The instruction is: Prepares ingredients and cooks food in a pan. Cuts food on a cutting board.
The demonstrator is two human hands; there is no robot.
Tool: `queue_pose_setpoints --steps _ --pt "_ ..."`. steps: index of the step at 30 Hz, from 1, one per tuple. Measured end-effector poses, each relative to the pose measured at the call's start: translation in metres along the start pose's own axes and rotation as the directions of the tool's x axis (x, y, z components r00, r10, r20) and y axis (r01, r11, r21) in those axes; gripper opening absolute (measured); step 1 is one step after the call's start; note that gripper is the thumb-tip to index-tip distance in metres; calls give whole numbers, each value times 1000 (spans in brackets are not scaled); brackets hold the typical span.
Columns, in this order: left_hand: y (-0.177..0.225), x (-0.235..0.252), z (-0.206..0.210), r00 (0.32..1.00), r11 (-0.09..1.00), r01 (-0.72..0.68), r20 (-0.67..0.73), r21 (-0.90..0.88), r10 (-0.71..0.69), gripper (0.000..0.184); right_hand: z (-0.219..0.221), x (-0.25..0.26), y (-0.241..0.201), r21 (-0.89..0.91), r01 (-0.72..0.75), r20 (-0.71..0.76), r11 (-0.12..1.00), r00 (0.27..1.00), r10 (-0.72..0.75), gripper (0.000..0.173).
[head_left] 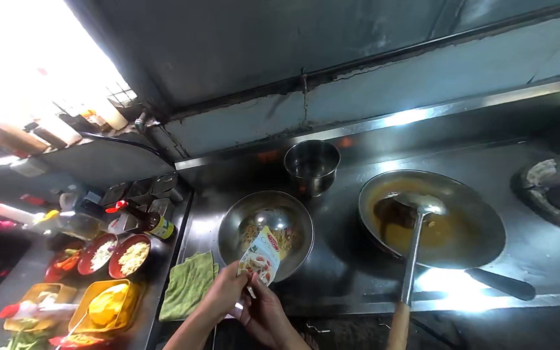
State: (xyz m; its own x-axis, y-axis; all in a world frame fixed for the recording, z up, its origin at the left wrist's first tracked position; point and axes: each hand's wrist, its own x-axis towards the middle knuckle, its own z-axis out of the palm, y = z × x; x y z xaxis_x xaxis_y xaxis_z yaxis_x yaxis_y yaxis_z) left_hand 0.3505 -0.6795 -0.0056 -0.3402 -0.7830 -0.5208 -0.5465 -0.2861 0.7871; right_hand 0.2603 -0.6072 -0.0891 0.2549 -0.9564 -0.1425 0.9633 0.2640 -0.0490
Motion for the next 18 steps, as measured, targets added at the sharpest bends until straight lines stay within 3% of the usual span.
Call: queue_pose_setpoints --steps 4,9,13,18 --pt "11 15 10 983 979 149 -128 137 -132 27 4 15 -8 -91 23 -115 996 993 -33 35" --pt "28 33 14 973 922 189 -194 338 -128 27 2 31 -13 -136 75 -231 988 967 -105 33" --pt "27 49 20 978 809 168 -196 563 -67 30 0 41 -21 -51 76 -393 996 915 -90 28" --pt "55 45 27 977 709 166 -214 685 -22 30 16 48 -45 114 49 -452 992 892 8 23"
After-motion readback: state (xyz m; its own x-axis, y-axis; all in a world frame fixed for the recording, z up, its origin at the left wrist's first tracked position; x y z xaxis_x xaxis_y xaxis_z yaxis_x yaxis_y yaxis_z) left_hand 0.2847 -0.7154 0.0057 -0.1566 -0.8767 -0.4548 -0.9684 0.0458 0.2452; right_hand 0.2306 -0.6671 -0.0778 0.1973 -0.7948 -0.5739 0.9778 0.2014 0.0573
